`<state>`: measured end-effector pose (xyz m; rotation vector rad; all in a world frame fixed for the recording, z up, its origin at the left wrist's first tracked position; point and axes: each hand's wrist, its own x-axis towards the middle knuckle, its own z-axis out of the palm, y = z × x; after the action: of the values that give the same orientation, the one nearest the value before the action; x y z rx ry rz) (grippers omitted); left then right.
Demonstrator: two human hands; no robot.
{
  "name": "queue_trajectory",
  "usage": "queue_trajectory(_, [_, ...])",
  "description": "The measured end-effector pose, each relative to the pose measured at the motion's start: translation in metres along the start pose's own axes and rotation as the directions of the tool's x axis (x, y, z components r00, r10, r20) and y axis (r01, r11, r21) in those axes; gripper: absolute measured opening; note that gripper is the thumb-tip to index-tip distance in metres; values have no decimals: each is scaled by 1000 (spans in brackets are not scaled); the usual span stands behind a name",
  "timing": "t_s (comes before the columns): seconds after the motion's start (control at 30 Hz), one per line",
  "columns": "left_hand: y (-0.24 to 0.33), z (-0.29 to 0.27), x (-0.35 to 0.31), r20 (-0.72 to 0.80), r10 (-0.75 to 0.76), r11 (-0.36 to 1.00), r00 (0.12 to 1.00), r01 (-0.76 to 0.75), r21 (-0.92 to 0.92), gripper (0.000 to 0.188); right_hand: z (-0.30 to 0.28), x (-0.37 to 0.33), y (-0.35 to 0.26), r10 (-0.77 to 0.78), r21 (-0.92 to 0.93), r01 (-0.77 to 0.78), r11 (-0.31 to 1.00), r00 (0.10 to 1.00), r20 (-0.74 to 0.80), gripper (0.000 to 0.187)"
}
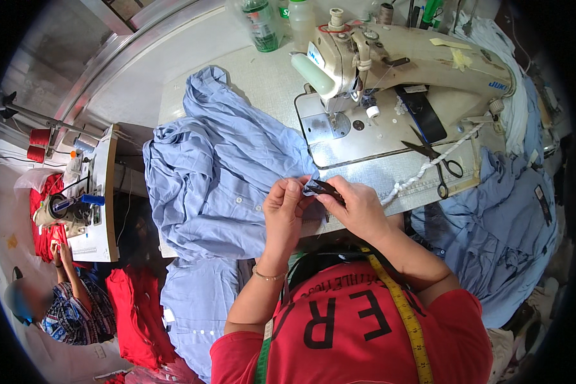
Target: The person uses an industrial sewing machine to stitch a blue button-down shirt, aligning the fabric with their hands and occasionally using shears to trim threads.
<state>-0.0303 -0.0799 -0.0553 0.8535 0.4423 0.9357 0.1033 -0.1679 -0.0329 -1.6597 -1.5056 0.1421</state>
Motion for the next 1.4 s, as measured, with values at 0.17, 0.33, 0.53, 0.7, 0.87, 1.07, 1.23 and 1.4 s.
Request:
queue_trajectory(0.17, [-2,2,-1,29,1,998,1000,1,-57,15,5,1,4,-34,-23,32,999,997,-74,24])
queue_trajectory(0.33, [-4,-1,0,27,7,998,1000,-6,-66,15,0,-1,1,-41,-42,40,998,999,-32,23])
queue_trajectory(0.53, [-4,1,-1,39,12,999,999,-10,-51,14,1,-2,2,7,-18,-7,1000,999,-32,23])
queue_trajectory(0.7, [-6,1,-2,48,1,999,999,1,-55,12,6,-4,5,34,31,-32,999,998,-55,23])
queue_trajectory(0.87, [-8,2,-2,56,1,997,998,2,-71,11,6,-3,6,76,-12,-76,997,997,21,23])
queue_trajectory(1.07, [-7,-3,-7,222,136,879,965,-221,423,13,4,-2,27,166,331,-142,933,985,-44,23])
queue_trajectory(1.23, [-8,8,-7,442,379,314,813,-562,765,7,-19,5,31,231,356,-239,903,971,65,25])
queue_trajectory(1.4, [-15,17,-7,357,346,423,868,-484,766,9,-40,7,19,209,20,-215,976,963,171,34])
